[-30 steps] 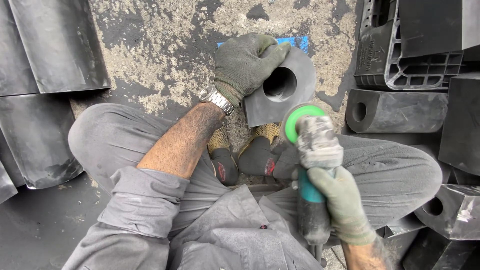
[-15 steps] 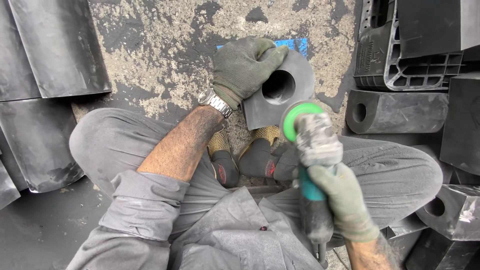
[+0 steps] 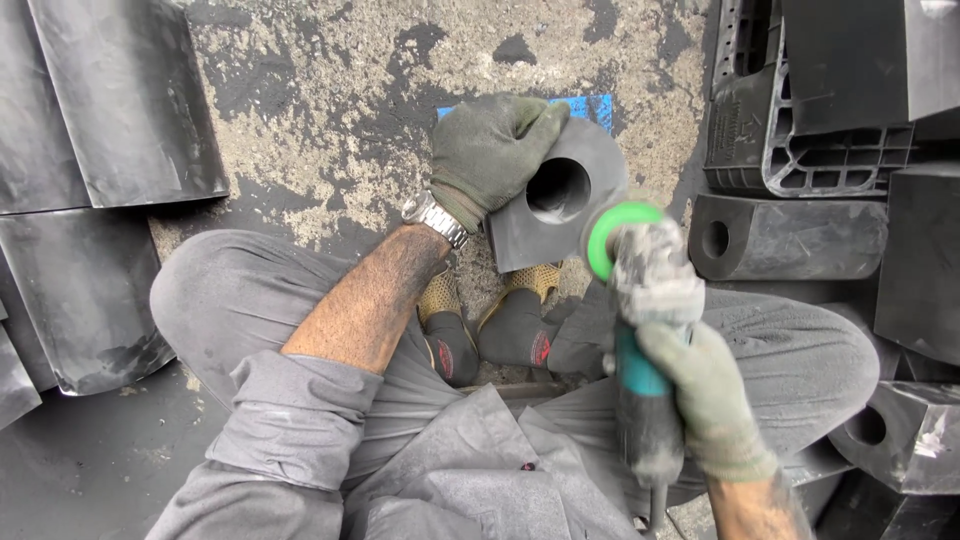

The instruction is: Polishing the surface and edges of large black rubber or plastic industrial components using a handheld angle grinder.

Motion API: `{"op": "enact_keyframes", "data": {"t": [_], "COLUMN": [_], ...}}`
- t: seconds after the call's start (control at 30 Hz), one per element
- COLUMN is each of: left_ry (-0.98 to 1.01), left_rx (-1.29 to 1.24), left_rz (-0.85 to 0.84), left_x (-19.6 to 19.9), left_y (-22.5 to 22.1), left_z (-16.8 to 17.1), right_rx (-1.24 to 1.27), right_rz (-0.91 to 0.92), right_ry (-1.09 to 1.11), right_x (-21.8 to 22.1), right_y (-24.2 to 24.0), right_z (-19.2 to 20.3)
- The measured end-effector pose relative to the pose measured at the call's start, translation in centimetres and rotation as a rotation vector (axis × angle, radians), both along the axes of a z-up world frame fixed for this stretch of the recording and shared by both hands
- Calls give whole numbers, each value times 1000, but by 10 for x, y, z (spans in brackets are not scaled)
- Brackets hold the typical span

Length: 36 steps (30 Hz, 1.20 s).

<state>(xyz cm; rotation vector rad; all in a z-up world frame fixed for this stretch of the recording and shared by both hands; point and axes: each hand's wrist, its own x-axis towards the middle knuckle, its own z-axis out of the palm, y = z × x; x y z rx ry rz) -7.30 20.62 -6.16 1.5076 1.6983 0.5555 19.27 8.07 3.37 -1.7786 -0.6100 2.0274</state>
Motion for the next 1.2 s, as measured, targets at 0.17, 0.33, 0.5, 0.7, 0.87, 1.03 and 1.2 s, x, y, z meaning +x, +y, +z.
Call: {"op": "enact_keyframes", "data": {"t": [0.17,0.33,0.5,0.7,0.87,1.03,1.2], "left_ry": [-26,-42,-34,-15,-55,-62,-65], "left_rx": [77,103,55,40,109,125,175], "left_rz": [22,34,20,0,18,36,41], "left_x": [1,1,-1,-1,1,0,2], "left_y": [-1,-3,-1,-1,-3,-2,-3], "left_z": [-8,-19,-16,-11,-19,-14,-14], "right_rx": [-160,-104,-31,-174,-71,-29,-72], "right_rz": [133,143,-15,115,90,2,24], "right_ry": [3,-1,-74,-53,-42,-48,-19], "right_x": [-1,-15,-18,1,-19,-19,0], "right_y": [-32,2,25,-26,12,27,-19], "right_z": [-4,-5,-2,-3,-1,-3,5]}}
